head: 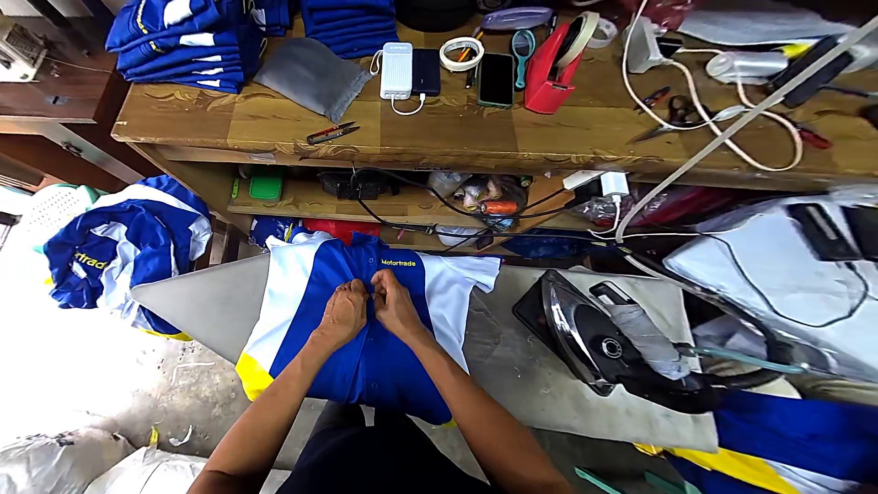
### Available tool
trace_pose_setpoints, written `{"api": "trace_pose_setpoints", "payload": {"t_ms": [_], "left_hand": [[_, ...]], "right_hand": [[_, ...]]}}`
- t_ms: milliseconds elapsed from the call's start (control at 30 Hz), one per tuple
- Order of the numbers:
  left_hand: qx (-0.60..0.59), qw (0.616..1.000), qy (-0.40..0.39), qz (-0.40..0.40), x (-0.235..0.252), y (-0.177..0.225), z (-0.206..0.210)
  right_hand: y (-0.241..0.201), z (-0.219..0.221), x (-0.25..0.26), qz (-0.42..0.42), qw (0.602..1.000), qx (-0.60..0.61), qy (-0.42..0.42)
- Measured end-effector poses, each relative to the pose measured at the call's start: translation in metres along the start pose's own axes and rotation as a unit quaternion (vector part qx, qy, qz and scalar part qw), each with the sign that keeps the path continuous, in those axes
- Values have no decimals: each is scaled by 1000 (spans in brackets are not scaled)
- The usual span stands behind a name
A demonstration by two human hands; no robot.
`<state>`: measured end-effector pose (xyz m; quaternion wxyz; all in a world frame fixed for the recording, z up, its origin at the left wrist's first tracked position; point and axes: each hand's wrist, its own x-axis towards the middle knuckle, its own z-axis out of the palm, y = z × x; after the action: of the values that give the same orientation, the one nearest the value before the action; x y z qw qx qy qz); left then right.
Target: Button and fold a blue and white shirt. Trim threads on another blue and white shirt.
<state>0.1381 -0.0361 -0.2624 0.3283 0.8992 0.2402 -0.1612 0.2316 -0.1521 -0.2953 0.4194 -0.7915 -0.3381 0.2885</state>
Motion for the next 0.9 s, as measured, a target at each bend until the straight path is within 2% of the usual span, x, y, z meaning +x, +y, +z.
{"api": "trace_pose_setpoints", "payload": {"t_ms": [67, 200, 267, 400, 567, 667, 767, 900], "left_hand": [[-54, 998, -21, 1, 3, -6, -2], [-127, 991, -48, 9, 9, -16, -6], [-116, 992, -48, 13, 9, -16, -6], [-13, 1000, -23, 17, 3, -3, -4], [-168, 983, -56, 56, 9, -20, -14], [-192, 975, -81, 72, 14, -27, -16], [-138, 988, -37, 59, 10, -18, -16], [-21, 992, 93, 78, -2, -7, 0]], "right_hand": [[1, 5, -3, -22, 999, -15, 19], [11, 7, 0, -25, 997, 63, 27], [10, 5, 1, -20, 997, 66, 17], [1, 0, 3, 8, 999, 38, -1], [13, -6, 5, 1, 973, 231, -1], [21, -8, 9, -14, 960, 279, -24], [20, -11, 10, 4, 960, 277, -36], [11, -16, 9, 52, 963, 260, -45]]}}
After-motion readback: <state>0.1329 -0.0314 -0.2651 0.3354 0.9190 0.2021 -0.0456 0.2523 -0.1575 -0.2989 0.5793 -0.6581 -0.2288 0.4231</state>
